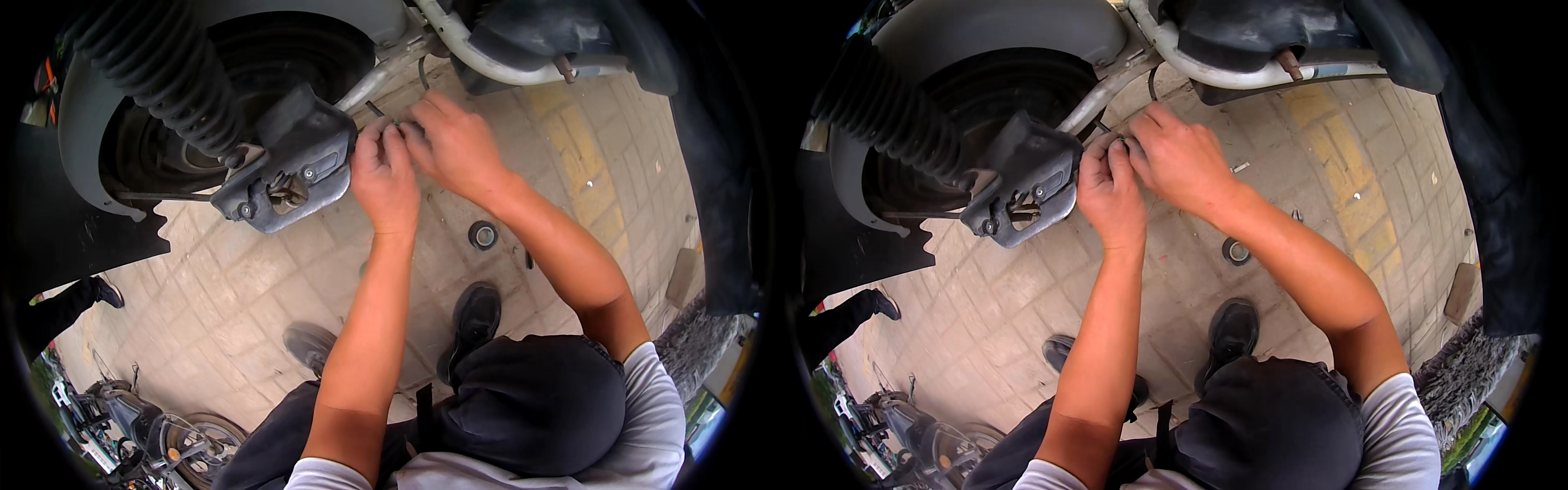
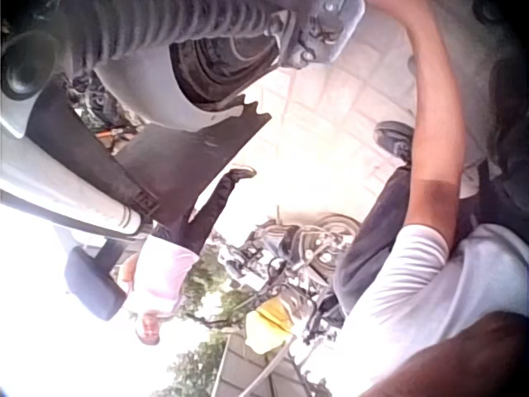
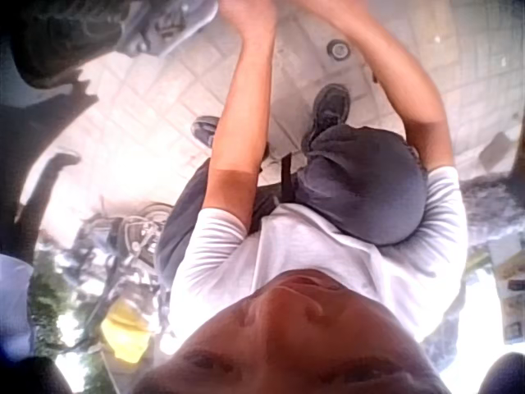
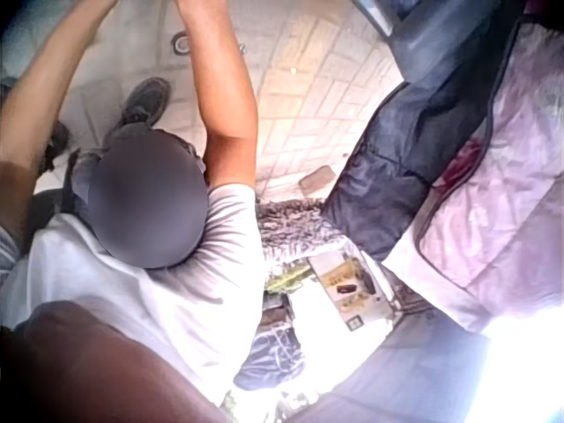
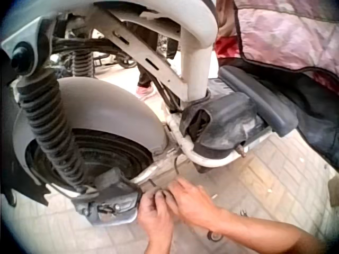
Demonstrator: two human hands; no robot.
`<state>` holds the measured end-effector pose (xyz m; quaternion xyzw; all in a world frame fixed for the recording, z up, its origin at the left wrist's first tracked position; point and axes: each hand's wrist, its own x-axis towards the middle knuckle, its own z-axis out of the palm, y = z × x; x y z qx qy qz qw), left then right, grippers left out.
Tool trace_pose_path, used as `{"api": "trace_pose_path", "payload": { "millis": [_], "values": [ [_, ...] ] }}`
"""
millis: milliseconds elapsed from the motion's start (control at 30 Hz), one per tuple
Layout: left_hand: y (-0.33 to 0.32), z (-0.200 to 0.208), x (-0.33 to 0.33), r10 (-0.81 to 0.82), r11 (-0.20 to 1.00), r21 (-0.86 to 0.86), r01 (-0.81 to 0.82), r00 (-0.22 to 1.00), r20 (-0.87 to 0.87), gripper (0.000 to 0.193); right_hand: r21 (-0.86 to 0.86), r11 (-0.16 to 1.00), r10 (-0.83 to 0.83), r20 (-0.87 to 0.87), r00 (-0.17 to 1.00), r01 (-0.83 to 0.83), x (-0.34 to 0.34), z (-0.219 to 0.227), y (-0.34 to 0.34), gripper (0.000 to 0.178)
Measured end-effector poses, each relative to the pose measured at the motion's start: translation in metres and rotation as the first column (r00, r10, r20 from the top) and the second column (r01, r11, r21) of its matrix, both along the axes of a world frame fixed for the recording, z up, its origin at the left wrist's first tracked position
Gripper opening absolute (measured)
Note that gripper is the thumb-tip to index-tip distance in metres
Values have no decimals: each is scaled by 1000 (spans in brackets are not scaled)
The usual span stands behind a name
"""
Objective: The person repairs wiring on an electric scooter by stripping wire ends, twisting them together, and wrapping the connection with electrical tape. The person also briefly interacts with a yellow charging kiosk while bystanders stand nearby.
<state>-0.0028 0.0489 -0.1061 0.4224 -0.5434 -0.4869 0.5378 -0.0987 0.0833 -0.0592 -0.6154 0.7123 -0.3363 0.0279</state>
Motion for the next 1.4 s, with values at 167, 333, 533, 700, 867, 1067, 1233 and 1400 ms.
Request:
{"api": "trace_pose_path", "payload": {
  "millis": [167, 333, 533, 700, 867, 1067, 1233, 1400],
  "values": [
    [-2, -4, 2, 13, 994, -107, 1, 991, 132, 14, 42, 999, 23, -88, 996, -20, 1, 11, 1, 14],
    [-2, -3, 3, -4, 995, -94, 17, 992, 129, 15, -57, 994, 70, -299, 952, -91, -2, 18, -5, 12],
    [-1, -4, 3, 15, 994, -107, 2, 988, 157, 16, 21, 988, 153, -194, 969, -151, -10, 18, -14, 16],
    [0, -1, 2, 3, 995, -95, 5, 996, 84, 16, 150, 983, 93, 61, 994, -101, -8, 26, -21, 21],
    [0, 4, 1, 25, 996, -89, -19, 997, 74, 16, 340, 934, 62, 146, 987, -109, -12, 37, -33, 25],
    [0, -1, -3, 29, 998, -57, -24, 997, 76, 15, 480, 864, 20, 269, 963, -152, -22, 34, -42, 34],
    [-2, -7, -3, 41, 996, -80, -37, 998, 47, 14, 366, 917, 3, 395, 919, -160, -23, 31, -29, 31],
    [-1, -6, -2, 62, 993, -101, -53, 994, 90, 15, 203, 979, -56, 308, 950, -8, -1, 33, 14, 25]
  ]
}}
